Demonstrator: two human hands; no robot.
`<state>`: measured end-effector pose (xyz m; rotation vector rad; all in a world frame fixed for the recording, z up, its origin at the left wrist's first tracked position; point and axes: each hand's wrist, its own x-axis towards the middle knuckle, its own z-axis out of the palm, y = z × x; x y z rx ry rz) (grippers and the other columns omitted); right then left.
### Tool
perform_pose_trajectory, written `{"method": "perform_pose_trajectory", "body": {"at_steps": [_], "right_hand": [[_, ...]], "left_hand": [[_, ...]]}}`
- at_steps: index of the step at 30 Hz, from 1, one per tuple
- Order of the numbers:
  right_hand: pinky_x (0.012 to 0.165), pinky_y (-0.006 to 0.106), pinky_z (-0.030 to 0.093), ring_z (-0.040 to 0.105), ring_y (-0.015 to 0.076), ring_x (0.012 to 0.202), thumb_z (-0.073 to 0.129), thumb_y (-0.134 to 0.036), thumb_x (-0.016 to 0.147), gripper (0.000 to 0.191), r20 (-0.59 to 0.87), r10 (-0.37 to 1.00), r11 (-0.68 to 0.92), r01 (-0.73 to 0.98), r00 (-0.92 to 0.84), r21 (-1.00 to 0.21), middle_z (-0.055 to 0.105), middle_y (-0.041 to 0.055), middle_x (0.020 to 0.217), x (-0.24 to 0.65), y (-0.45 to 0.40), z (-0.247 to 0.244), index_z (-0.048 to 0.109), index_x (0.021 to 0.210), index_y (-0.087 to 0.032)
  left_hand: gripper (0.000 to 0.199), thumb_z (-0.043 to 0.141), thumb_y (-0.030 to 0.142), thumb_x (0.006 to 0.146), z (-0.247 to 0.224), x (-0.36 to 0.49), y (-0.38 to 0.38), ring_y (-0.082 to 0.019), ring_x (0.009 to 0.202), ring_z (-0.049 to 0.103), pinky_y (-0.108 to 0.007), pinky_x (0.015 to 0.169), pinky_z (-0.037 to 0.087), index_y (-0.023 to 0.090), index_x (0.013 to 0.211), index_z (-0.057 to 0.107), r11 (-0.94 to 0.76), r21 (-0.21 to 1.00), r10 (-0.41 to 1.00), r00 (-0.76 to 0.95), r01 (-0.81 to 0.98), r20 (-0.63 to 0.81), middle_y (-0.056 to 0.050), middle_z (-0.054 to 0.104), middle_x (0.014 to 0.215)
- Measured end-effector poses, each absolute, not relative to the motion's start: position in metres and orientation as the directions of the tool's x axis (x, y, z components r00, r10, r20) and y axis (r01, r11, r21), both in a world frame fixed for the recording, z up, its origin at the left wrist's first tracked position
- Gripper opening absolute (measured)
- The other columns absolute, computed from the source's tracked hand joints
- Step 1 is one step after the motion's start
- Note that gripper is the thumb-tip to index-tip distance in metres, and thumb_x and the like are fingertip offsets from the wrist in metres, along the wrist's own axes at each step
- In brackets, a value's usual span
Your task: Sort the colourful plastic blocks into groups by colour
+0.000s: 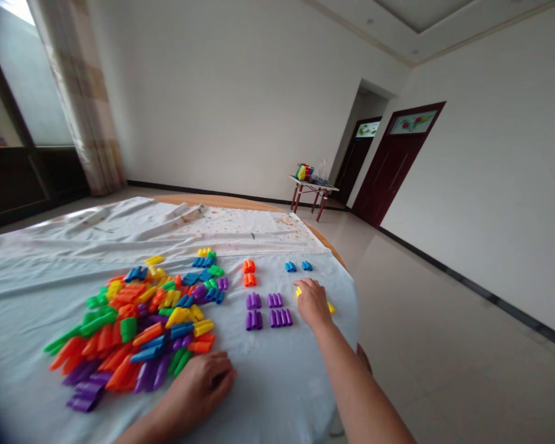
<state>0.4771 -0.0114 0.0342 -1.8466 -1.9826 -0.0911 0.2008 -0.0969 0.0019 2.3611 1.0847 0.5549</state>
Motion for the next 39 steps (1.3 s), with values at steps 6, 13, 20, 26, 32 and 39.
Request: {"method": "perform_pose_trajectory", "body": {"at_steps": [6,13,20,26,32,39], "right_hand": [[0.096,0.03,0.04,0.055,0.0154,0.105,0.047,-0.003,0.077,0.039,0.383,0.814,0.577,0.68,-0.436,-0.453,0.064,0.0036,0.108,0.371,-0.017,0.046,0.064,0.106,-0.022],[0.096,0.031,0.039,0.057,0.0163,0.105,0.059,-0.008,0.076,0.034,0.335,0.72,0.681,0.524,-0.608,-0.512,0.066,0.0041,0.108,0.27,-0.006,0.043,0.064,0.106,-0.02],[0.089,0.03,0.043,0.058,0.0169,0.096,0.059,-0.006,0.073,0.03,0.3,0.743,0.666,0.617,-0.598,-0.419,0.065,0.0038,0.097,0.273,0.004,0.043,0.065,0.099,-0.019],[0.091,0.033,0.041,0.055,0.0185,0.097,0.056,-0.004,0.076,0.027,0.347,0.817,0.559,0.779,-0.46,-0.285,0.063,0.0049,0.094,0.325,-0.004,0.042,0.065,0.096,-0.018],[0.086,0.032,0.043,0.058,0.0192,0.094,0.062,-0.012,0.075,0.022,0.172,0.853,0.522,0.813,-0.493,-0.257,0.065,0.0055,0.092,0.334,-0.016,0.035,0.068,0.095,-0.019],[0.084,0.026,0.043,0.06,0.0156,0.091,0.058,-0.017,0.08,0.018,0.204,0.861,0.509,0.77,-0.467,-0.386,0.067,0.0049,0.095,0.301,-0.013,0.04,0.067,0.096,-0.018]], "left_hand": [[0.026,0.041,0.019,0.083,0.003,0.2,-0.097,-0.01,0.057,0.047,-0.024,0.053,0.028,0.017,0.057,0.043,-0.577,0.588,0.778,0.601,0.567,0.183,-0.001,0.054,0.062],[0.016,0.045,0.011,0.072,-0.002,0.202,-0.099,-0.009,0.051,0.042,-0.024,0.05,0.025,0.016,0.057,0.047,-0.587,0.622,0.767,0.601,0.518,0.224,-0.001,0.054,0.059],[0.017,0.046,0.012,0.072,-0.004,0.2,-0.099,-0.009,0.052,0.042,-0.024,0.051,0.023,0.016,0.056,0.046,-0.58,0.648,0.771,0.59,0.494,0.24,-0.001,0.055,0.059],[0.02,0.044,0.018,0.077,-0.004,0.196,-0.098,-0.009,0.052,0.041,-0.025,0.051,0.024,0.017,0.057,0.045,-0.582,0.636,0.767,0.603,0.507,0.222,0.0,0.053,0.059],[0.022,0.044,0.019,0.079,-0.001,0.193,-0.1,-0.009,0.054,0.043,-0.025,0.052,0.025,0.017,0.057,0.044,-0.591,0.635,0.756,0.616,0.498,0.221,0.0,0.053,0.06],[0.021,0.046,0.017,0.076,-0.001,0.192,-0.104,-0.009,0.052,0.042,-0.025,0.051,0.023,0.016,0.055,0.044,-0.611,0.623,0.749,0.612,0.489,0.254,0.0,0.053,0.058]]}}
